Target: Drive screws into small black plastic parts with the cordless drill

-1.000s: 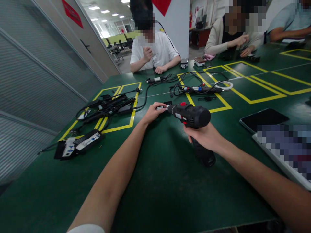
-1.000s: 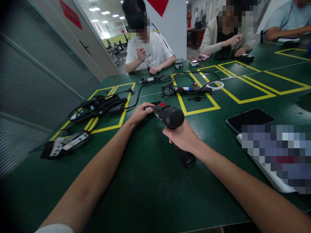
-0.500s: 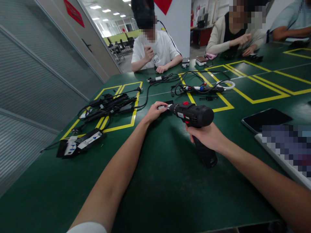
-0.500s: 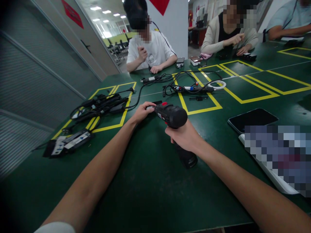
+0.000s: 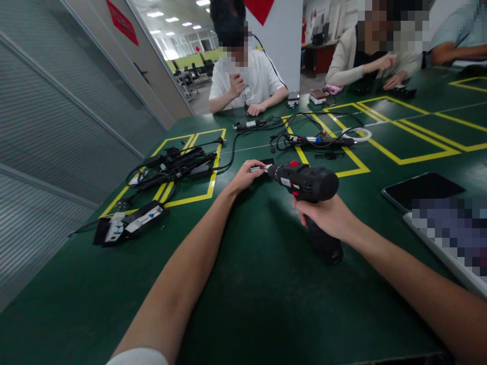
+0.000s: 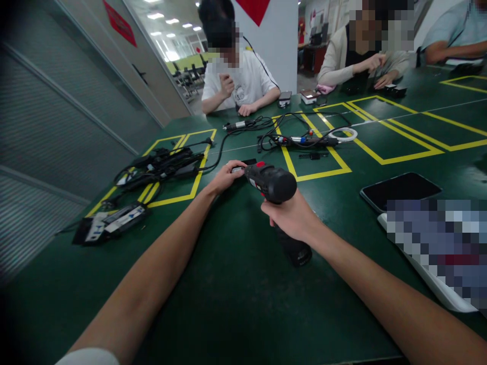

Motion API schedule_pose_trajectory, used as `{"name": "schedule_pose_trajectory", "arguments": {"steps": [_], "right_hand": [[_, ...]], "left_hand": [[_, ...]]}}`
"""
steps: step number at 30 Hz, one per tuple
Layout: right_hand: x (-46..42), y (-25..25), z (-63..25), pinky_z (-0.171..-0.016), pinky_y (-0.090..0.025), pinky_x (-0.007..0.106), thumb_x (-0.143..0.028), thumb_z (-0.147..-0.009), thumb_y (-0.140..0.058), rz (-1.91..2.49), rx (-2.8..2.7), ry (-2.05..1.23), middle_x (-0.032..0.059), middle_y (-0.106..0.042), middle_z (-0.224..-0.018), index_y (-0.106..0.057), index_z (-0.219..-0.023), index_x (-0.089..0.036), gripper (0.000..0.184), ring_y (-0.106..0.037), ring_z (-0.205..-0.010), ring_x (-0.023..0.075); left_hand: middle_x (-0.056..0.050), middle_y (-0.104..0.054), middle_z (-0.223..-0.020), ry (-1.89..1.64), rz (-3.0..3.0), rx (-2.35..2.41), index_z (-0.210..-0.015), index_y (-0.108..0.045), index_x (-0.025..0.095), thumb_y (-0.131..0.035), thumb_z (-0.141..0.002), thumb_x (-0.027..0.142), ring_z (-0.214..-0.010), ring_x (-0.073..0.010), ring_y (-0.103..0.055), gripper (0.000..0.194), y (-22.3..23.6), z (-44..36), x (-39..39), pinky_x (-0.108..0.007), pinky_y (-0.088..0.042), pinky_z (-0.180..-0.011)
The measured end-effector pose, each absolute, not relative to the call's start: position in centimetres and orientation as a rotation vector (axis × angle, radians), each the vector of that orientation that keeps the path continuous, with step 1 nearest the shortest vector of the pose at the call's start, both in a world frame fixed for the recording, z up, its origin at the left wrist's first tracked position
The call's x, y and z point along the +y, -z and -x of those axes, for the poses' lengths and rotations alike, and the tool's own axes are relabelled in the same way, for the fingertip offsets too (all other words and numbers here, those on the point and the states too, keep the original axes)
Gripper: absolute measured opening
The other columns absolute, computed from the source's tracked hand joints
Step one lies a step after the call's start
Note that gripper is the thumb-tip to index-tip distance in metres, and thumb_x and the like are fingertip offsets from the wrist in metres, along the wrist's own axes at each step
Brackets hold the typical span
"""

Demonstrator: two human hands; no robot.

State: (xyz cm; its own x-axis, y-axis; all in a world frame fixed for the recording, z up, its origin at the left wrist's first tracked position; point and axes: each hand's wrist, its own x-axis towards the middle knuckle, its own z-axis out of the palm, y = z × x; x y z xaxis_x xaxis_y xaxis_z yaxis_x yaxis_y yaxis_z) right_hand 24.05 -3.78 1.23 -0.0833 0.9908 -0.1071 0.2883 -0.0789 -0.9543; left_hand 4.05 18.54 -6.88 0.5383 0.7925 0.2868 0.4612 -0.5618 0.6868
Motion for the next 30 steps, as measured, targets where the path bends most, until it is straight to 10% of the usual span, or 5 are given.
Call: {"name": "schedule_pose_trajectory", "arguments": {"steps": [30], "right_hand": [[-3.94,-1.29,-24.0,-0.055,-0.042,0.028,-0.023,-0.076,-0.055,1.461,-1.432,-1.212,-0.0004,-0.056,-0.055,-0.055,-0.075,-0.018,0.004,-0.055,-0.053,0.0141]], "left_hand": [[-0.005,-0.063,-0.11,-0.872,-2.198,0.986,-0.101,-0.068,0.021,-0.06,-0.078,0.038,-0.108,-0.0216,-0.055,0.03,7.62,-3.88,18.96,-0.038,-0.039,-0.101]]}}
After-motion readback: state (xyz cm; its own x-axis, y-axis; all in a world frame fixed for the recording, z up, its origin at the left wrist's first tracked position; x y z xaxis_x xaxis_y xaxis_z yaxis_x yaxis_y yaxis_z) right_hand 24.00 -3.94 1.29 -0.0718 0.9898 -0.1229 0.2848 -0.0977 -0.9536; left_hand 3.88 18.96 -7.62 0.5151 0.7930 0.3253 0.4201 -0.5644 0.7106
